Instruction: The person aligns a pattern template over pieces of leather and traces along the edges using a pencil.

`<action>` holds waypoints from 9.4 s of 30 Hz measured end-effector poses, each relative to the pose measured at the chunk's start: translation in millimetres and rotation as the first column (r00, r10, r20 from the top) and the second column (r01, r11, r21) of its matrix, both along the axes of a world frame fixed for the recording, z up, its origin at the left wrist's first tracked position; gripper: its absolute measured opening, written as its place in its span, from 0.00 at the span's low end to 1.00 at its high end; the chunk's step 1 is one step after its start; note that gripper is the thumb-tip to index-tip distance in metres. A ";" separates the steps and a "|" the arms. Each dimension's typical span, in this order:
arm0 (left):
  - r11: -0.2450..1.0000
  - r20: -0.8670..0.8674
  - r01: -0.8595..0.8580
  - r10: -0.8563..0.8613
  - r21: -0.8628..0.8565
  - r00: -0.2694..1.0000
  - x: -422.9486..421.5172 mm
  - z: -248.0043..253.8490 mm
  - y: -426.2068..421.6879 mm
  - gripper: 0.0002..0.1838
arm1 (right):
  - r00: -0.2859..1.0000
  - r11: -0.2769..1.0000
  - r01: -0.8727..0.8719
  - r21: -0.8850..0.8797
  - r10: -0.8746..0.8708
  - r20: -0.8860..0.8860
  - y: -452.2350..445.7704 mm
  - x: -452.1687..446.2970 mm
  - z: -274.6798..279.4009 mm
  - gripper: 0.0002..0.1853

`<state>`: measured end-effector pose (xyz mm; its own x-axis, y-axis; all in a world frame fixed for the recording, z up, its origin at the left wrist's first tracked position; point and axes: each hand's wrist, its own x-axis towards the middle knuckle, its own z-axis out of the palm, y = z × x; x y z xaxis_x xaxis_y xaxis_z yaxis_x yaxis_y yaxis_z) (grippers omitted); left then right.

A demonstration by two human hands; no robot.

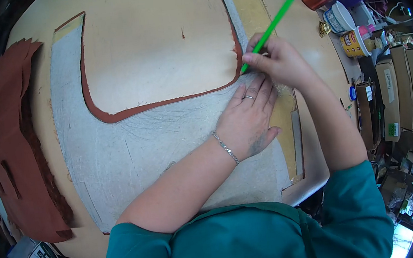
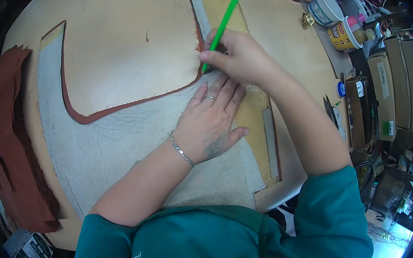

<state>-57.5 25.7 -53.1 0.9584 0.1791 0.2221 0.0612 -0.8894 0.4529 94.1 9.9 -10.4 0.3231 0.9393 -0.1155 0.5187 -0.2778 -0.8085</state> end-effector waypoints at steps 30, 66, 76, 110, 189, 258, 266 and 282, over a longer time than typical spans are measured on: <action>0.903 -0.043 -0.367 0.385 0.222 0.922 130.9 7.7 145.8 0.23 | 0.842 0.692 0.510 0.511 -0.523 -0.133 157.9 120.7 -60.2 0.16; 0.896 -0.056 -0.365 0.390 0.250 0.919 133.3 -5.7 152.8 0.29 | 0.724 0.611 0.642 0.463 -0.683 -0.102 120.6 182.7 -65.3 0.16; 0.951 -0.444 -0.024 0.167 0.310 0.880 163.0 40.2 166.0 0.38 | 0.718 0.589 0.645 0.487 -0.685 -0.123 114.7 166.8 -68.9 0.17; 0.897 -0.682 0.141 0.208 0.419 0.702 189.7 66.0 145.9 0.59 | 0.772 0.737 0.500 0.454 -0.617 0.151 75.0 123.1 -36.9 0.15; 0.980 -0.028 0.122 -0.119 0.155 0.993 -24.4 14.0 -100.5 0.33 | 0.766 0.762 0.572 0.302 -0.629 0.136 -210.5 -81.3 -21.7 0.10; 0.091 -0.315 -0.676 0.833 -0.731 0.454 -357.5 34.5 80.0 0.19 | 0.916 0.968 0.198 -0.154 -0.127 0.380 -212.9 -119.4 0.6 0.24; 0.141 -0.339 -0.673 0.778 -0.726 0.528 -377.2 10.5 95.6 0.22 | 0.900 0.973 0.191 -0.130 -0.120 0.420 -214.4 -126.5 -6.0 0.30; 0.339 0.021 -0.914 0.936 0.222 0.352 -305.2 9.7 12.8 0.33 | 0.775 0.871 0.479 0.105 -0.476 0.416 -284.3 19.1 -15.9 0.18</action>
